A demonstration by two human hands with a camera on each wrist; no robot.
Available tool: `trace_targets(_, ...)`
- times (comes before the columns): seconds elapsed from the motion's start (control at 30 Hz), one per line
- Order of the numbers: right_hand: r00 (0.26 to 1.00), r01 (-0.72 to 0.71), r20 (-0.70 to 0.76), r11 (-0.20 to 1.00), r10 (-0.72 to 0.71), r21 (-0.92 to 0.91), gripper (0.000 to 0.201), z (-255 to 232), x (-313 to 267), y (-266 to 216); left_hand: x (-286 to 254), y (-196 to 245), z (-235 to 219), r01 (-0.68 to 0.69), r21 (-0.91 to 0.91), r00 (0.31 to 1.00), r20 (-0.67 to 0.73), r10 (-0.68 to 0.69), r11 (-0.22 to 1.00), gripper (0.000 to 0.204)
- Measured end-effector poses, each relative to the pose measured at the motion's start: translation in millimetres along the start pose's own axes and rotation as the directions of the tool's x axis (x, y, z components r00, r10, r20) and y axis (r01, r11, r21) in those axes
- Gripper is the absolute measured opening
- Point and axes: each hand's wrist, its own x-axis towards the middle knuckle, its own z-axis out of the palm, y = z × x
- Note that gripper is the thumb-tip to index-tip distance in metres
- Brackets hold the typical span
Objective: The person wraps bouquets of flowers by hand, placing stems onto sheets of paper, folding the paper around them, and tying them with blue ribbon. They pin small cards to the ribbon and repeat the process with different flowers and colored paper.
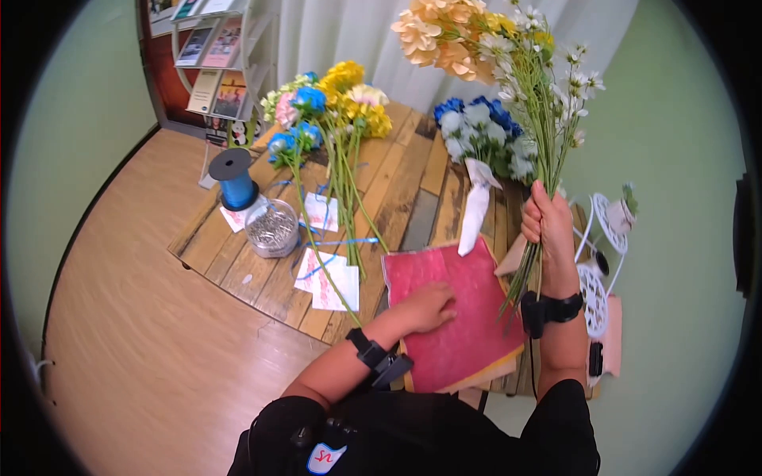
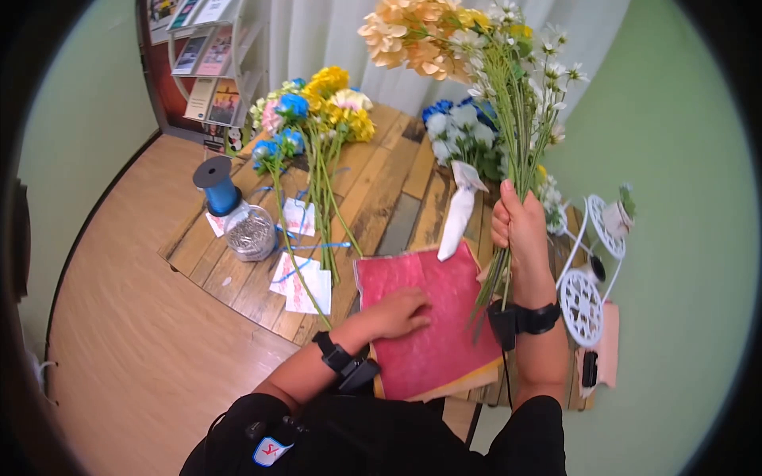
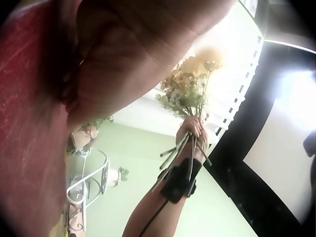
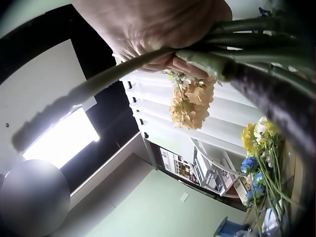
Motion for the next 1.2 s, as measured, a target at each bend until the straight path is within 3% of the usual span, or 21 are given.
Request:
trace_targets(0.27,0.966,-0.222,-0.131,0.975,0.223,0.018,0.018,-15.6,-128.8,64.6,0.7,4.2,-4.7,0.008,-0.025,1.000,0.006,-0.008,1.000,0.030)
trace_targets(0.43,0.944,-0.275,-0.162,0.956,0.288,0.100,0.015,-16.1,-147.4,130.3,0.9,9.3,-6.4,0.022,0.018,1.000,0.019,-0.023,1.000,0.029)
trace_targets(0.5,0.949,-0.288,-0.160,0.955,0.273,-0.074,0.013,-14.4,-148.1,160.1,0.5,12.5,-3.4,-0.007,0.071,1.000,0.017,0.006,0.997,0.029)
trace_targets(0.53,0.947,-0.286,-0.168,0.956,0.272,-0.065,0.013,-14.9,-147.8,165.4,-0.3,13.8,-3.3,-0.012,0.075,1.000,0.028,0.010,0.997,0.029)
trace_targets(0.6,0.923,-0.380,-0.086,0.923,0.375,-0.052,0.013,-15.3,-144.8,169.4,-3.7,19.3,-4.6,0.025,0.061,1.000,0.010,-0.025,0.998,0.029)
trace_targets(0.8,0.911,-0.406,0.063,0.913,0.407,-0.030,0.015,-13.4,-126.6,168.6,-6.9,32.7,-16.6,0.083,0.026,0.996,0.041,-0.084,0.996,0.027)
trace_targets(0.93,0.858,-0.513,0.034,0.858,0.513,-0.015,0.019,-13.3,-130.1,154.2,-9.5,30.6,-19.5,0.087,0.064,0.996,-0.007,-0.087,0.994,0.025)
trace_targets(0.97,0.858,-0.513,0.031,0.859,0.513,-0.012,0.019,-16.1,-132.4,152.5,-11.8,26.8,-21.3,0.070,0.170,0.995,-0.082,-0.056,0.983,0.027)
trace_targets(1.0,0.911,-0.402,0.020,0.899,0.412,-0.175,0.023,-20.7,-135.6,151.6,-13.2,28.9,-26.2,0.069,0.171,0.995,-0.079,-0.056,0.983,0.027)
trace_targets(1.03,0.952,-0.278,0.030,0.900,0.305,-0.335,0.027,-25.9,-138.1,149.3,-15.0,32.8,-32.2,0.113,0.283,0.981,-0.185,-0.062,0.952,0.028)
trace_targets(1.07,0.951,-0.278,0.033,0.900,0.306,-0.334,0.027,-34.2,-140.2,144.3,-17.2,33.8,-37.7,0.170,0.386,0.956,-0.290,-0.056,0.907,0.029)
trace_targets(1.1,0.990,-0.099,0.016,0.783,0.137,-0.614,0.031,-45.7,-142.2,136.1,-19.3,28.1,-42.5,0.174,0.387,0.955,-0.291,-0.059,0.906,0.029)
trace_targets(1.13,0.998,0.064,0.055,0.555,-0.033,-0.830,0.034,-58.4,-143.1,131.2,-20.7,20.4,-47.5,0.200,0.445,0.941,-0.335,-0.046,0.873,0.030)
trace_targets(1.2,0.999,-0.033,-0.023,0.601,0.025,-0.799,0.035,-87.8,-140.0,128.6,-23.3,13.4,-55.1,0.230,0.496,0.926,-0.377,-0.031,0.837,0.031)
